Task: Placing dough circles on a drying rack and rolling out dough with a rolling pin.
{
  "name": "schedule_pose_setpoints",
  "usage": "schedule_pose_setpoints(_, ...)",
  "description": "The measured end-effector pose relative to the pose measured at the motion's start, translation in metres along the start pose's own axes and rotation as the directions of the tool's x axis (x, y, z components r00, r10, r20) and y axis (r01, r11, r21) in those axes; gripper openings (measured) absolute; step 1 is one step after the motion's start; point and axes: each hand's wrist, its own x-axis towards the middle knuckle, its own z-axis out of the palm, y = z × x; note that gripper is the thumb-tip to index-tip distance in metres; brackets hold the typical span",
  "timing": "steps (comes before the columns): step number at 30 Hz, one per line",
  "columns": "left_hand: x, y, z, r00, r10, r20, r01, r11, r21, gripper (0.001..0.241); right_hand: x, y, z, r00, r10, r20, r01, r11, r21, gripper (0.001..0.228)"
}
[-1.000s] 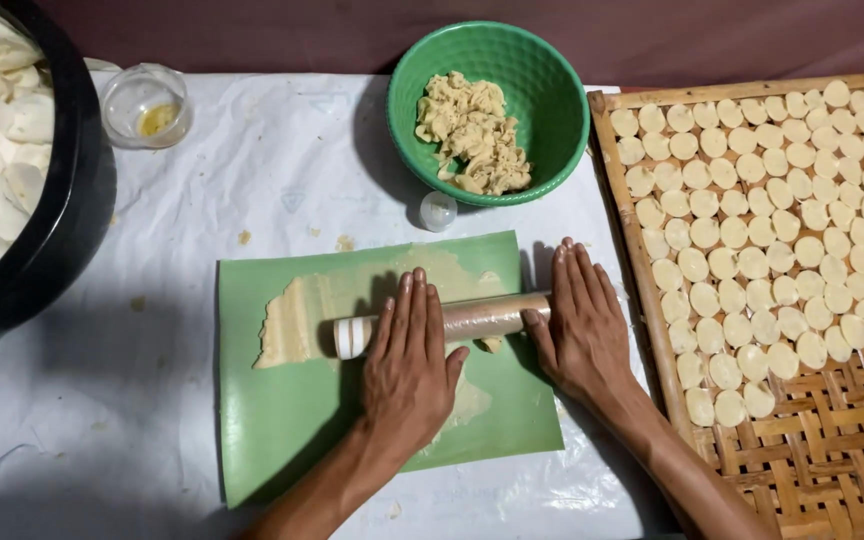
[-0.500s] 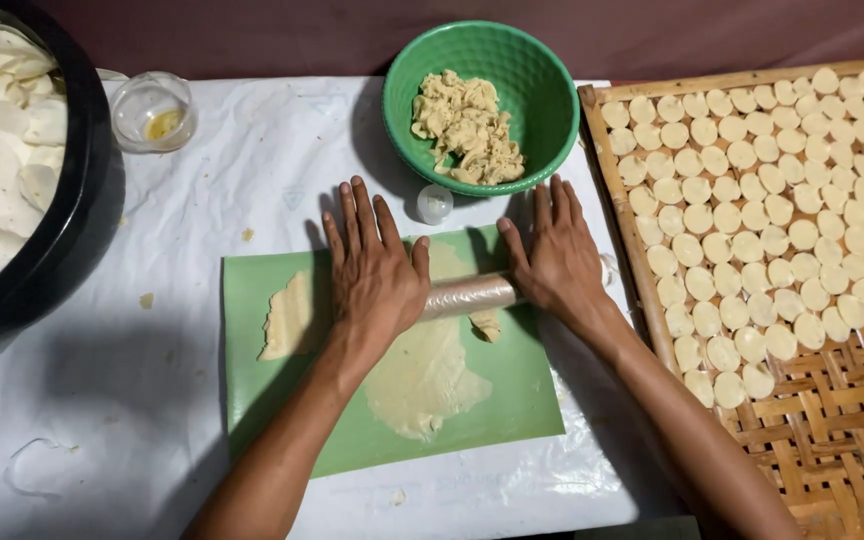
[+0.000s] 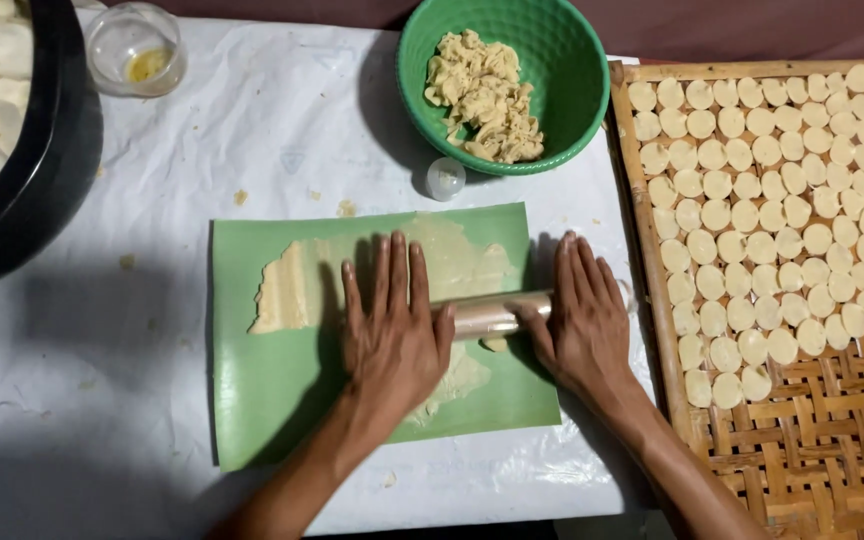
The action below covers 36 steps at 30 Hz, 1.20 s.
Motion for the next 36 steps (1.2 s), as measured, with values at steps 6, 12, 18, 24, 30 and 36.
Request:
schedule_pose_setpoints(6, 0.039, -0.014, 0.003, 0.984, -0.067, 0.167, 0.071, 0.997, -0.019, 0.078, 0.033, 0.004, 0.012, 0.999, 0.045, 0.029, -0.045, 0.999, -0.011, 0.082)
schedule_pose_setpoints(12, -0.029, 0.014, -0.01, 0.999, 0.033, -0.011, -0.033, 0.999, -0.005, 0.073, -0.022, -0.014, -0.03, 0.994, 0.042, 0.097, -0.051, 0.995, 0.086, 0.085)
schedule_pose_setpoints(18, -0.007, 0.008, -0.02, 0.988, 0.022, 0.153, -0.024, 1.0, 0.013, 0.07, 0.042, -0.008, -0.027, 0.933, 0.222, 0.283, -0.265, 0.956, 0.125, 0.074)
schedule_pose_setpoints(24, 0.03, -0.018, -0.005, 0.988, -0.076, 0.132, 0.083, 0.995, -0.049, 0.08, 0.051, -0.011, -0.029, 0.933, 0.209, 0.292, -0.262, 0.952, 0.156, 0.084)
schedule_pose_setpoints(30, -0.024, 0.014, -0.026, 0.997, -0.013, 0.072, 0.01, 0.999, 0.031, 0.077, -0.014, -0.017, -0.028, 0.989, 0.093, 0.114, -0.097, 0.995, 0.029, 0.089)
schedule_pose_setpoints(36, 0.012, -0.007, -0.006, 0.992, -0.051, 0.117, 0.055, 0.998, -0.026, 0.082, 0.011, -0.005, -0.007, 0.991, 0.103, 0.084, -0.104, 0.995, 0.005, 0.083)
